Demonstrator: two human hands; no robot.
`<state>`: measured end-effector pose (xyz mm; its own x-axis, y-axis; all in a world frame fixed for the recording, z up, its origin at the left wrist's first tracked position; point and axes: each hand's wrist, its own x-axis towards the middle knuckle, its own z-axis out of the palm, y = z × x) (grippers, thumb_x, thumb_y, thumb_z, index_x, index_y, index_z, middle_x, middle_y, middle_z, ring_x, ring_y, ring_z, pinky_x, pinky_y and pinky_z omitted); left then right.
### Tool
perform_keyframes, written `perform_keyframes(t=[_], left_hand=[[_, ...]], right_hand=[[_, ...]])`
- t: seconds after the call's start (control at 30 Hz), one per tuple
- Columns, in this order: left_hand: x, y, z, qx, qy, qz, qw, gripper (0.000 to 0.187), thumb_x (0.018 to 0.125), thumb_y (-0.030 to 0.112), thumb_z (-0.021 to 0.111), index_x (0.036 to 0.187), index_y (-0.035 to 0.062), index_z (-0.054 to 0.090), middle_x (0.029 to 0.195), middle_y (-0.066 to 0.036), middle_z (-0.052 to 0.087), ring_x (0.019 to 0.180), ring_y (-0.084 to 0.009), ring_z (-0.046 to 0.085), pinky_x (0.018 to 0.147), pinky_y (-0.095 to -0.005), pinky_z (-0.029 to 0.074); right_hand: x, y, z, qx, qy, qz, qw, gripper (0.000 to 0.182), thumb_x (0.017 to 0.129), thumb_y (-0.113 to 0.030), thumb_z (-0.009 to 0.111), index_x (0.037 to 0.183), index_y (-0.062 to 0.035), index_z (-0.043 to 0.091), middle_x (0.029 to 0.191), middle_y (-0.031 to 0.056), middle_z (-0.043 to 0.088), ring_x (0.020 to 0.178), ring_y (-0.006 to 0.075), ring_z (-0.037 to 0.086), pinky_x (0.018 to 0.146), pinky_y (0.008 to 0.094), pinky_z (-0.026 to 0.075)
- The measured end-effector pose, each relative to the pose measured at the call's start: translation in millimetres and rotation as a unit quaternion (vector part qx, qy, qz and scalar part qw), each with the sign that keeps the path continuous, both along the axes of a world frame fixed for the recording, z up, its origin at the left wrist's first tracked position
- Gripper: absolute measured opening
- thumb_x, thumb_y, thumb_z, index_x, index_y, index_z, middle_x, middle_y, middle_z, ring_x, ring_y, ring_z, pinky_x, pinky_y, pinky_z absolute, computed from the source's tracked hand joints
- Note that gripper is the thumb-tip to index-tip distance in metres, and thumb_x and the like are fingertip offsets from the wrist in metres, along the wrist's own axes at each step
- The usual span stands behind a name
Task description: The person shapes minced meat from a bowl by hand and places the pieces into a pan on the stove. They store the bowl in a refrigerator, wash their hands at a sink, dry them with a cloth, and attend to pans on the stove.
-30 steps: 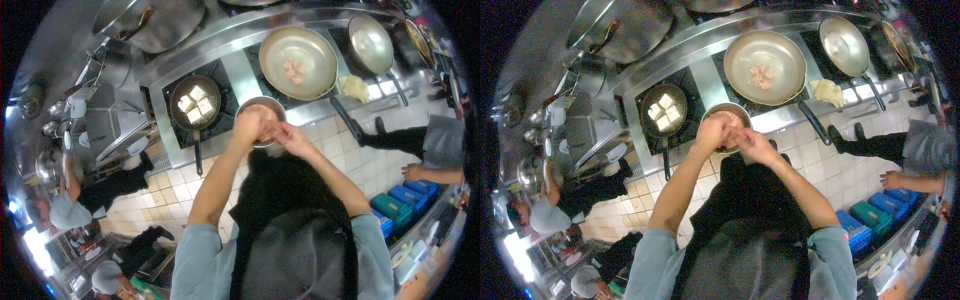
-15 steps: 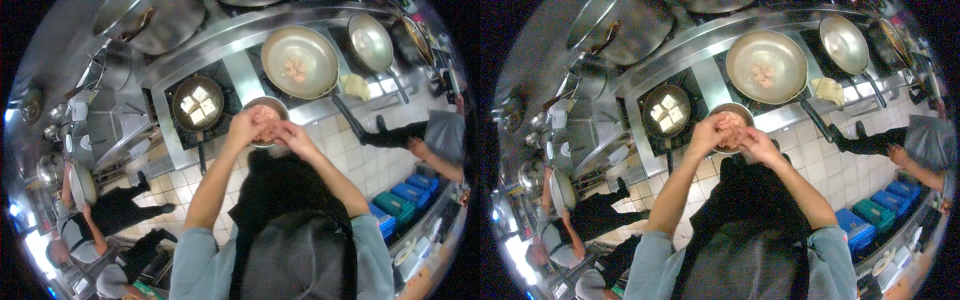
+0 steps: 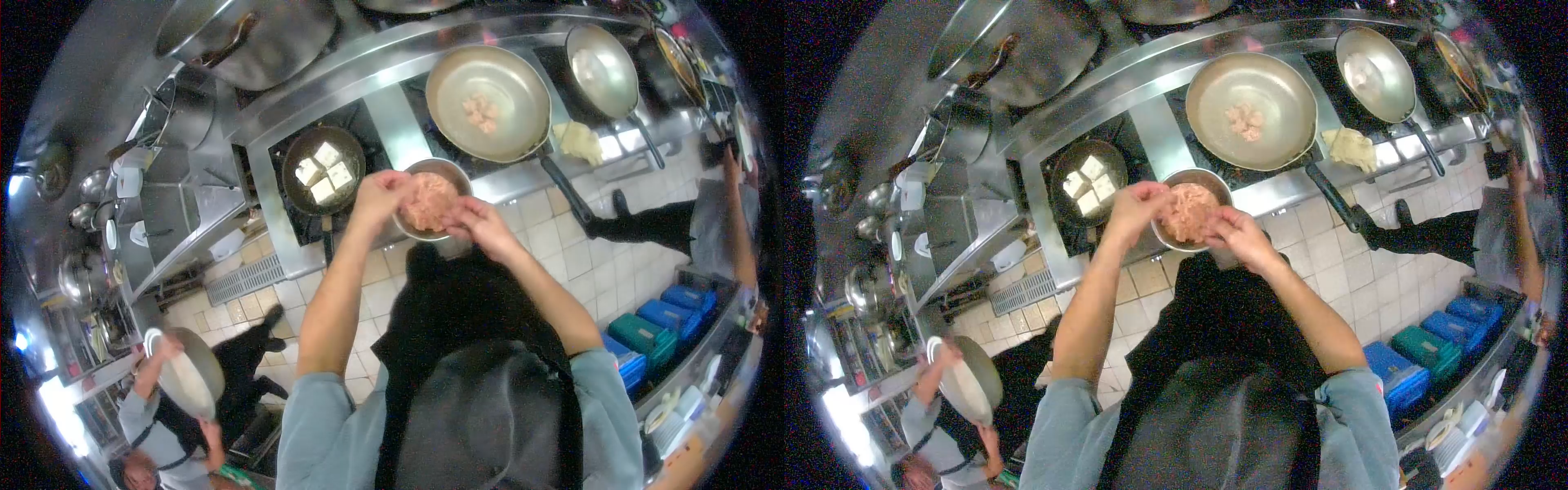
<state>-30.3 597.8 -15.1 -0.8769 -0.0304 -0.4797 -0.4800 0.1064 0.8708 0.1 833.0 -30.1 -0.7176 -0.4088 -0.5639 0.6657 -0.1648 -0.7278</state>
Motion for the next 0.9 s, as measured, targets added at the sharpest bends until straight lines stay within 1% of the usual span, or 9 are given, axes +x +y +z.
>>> perform_keyframes(t=[0.03, 0.1, 0.27, 0.33, 0.4, 0.53, 0.63, 0.77, 0.9], left_hand=[[6.8, 5.6, 4.3, 0.000, 0.000, 0.000, 1.000, 0.017, 0.085, 0.014, 0.069, 0.097, 0.0010, 0.067, 0.085, -0.007, 0.071, 0.076, -0.0171, 0.068, 0.066, -0.0300, 0.054], [22.7, 21.6, 11.4, -0.261, 0.183, -0.123, 0.940, 0.022, 0.081, 0.017, 0.072, 0.098, 0.0041, 0.068, 0.087, -0.012, 0.071, 0.079, -0.0233, 0.070, 0.071, -0.0356, 0.055], [18.6, 24.0, -34.2, -0.374, 0.235, -0.154, 0.884, 0.033, 0.073, 0.022, 0.073, 0.102, 0.0064, 0.071, 0.082, -0.017, 0.068, 0.073, -0.0248, 0.070, 0.071, -0.0359, 0.056], [9.7, 14.6, -10.0, -0.277, 0.081, -0.141, 0.947, 0.023, 0.076, 0.022, 0.073, 0.092, 0.0057, 0.074, 0.093, -0.020, 0.069, 0.081, -0.0301, 0.070, 0.075, -0.0365, 0.055], [10.0, 5.7, -21.8, -0.227, 0.079, -0.100, 0.966, 0.016, 0.077, 0.014, 0.072, 0.089, 0.0035, 0.075, 0.087, -0.015, 0.072, 0.073, -0.0232, 0.069, 0.068, -0.0333, 0.054], [6.6, -3.2, -10.4, 0.115, -0.015, 0.083, 0.990, 0.018, 0.079, 0.004, 0.071, 0.095, -0.0027, 0.074, 0.085, -0.006, 0.072, 0.073, -0.0133, 0.064, 0.066, -0.0274, 0.052], [14.3, -2.1, -6.4, -0.077, 0.079, -0.045, 0.993, 0.022, 0.081, 0.010, 0.073, 0.099, -0.0005, 0.071, 0.089, -0.006, 0.072, 0.075, -0.0138, 0.066, 0.070, -0.0273, 0.053], [22.9, 25.2, -33.5, -0.369, 0.179, -0.150, 0.900, 0.034, 0.073, 0.029, 0.075, 0.098, 0.0065, 0.072, 0.085, -0.023, 0.068, 0.079, -0.0381, 0.067, 0.072, -0.0449, 0.055], [10.4, 19.8, -35.7, -0.367, 0.194, -0.187, 0.891, 0.029, 0.074, 0.025, 0.073, 0.098, 0.0070, 0.072, 0.078, -0.021, 0.067, 0.072, -0.0346, 0.068, 0.068, -0.0436, 0.054]], right_hand=[[-1.3, 0.4, -3.0, 0.000, 0.000, 0.000, 1.000, 0.032, 0.100, -0.013, 0.053, 0.127, 0.0031, 0.052, 0.115, 0.0126, 0.064, 0.105, 0.0211, 0.066, 0.090, 0.0325, 0.057], [-2.2, 1.4, -11.7, -0.026, 0.001, -0.005, 1.000, 0.032, 0.100, -0.013, 0.053, 0.127, 0.0036, 0.051, 0.116, 0.0134, 0.063, 0.106, 0.0224, 0.065, 0.091, 0.0338, 0.057], [1.8, 0.2, -8.0, 0.017, 0.004, 0.011, 1.000, 0.031, 0.101, -0.015, 0.053, 0.127, 0.0011, 0.053, 0.117, 0.0113, 0.063, 0.108, 0.0214, 0.065, 0.093, 0.0335, 0.056], [1.4, 1.6, -5.7, 0.029, 0.009, 0.027, 0.999, 0.031, 0.101, -0.016, 0.052, 0.128, 0.0000, 0.053, 0.118, 0.0104, 0.063, 0.108, 0.0209, 0.064, 0.093, 0.0336, 0.055], [2.0, 3.8, -4.6, 0.018, 0.007, 0.025, 0.999, 0.032, 0.102, -0.016, 0.051, 0.130, -0.0018, 0.054, 0.119, 0.0089, 0.063, 0.108, 0.0198, 0.064, 0.094, 0.0338, 0.055], [3.2, 8.0, -1.2, 0.034, -0.005, 0.013, 0.999, 0.033, 0.102, -0.016, 0.051, 0.132, -0.0011, 0.053, 0.120, 0.0095, 0.063, 0.109, 0.0200, 0.064, 0.094, 0.0341, 0.054], [0.9, 7.4, 0.3, 0.019, -0.005, 0.002, 1.000, 0.034, 0.102, -0.016, 0.051, 0.132, -0.0002, 0.052, 0.122, 0.0105, 0.062, 0.109, 0.0205, 0.064, 0.094, 0.0343, 0.054], [-0.7, 2.3, 2.1, 0.011, 0.003, 0.004, 1.000, 0.033, 0.102, -0.016, 0.051, 0.131, 0.0008, 0.051, 0.125, 0.0128, 0.062, 0.111, 0.0222, 0.063, 0.094, 0.0352, 0.055], [-1.7, -1.5, 1.8, 0.010, 0.013, 0.014, 1.000, 0.033, 0.102, -0.016, 0.051, 0.129, 0.0017, 0.051, 0.124, 0.0140, 0.062, 0.112, 0.0237, 0.063, 0.094, 0.0357, 0.055]])
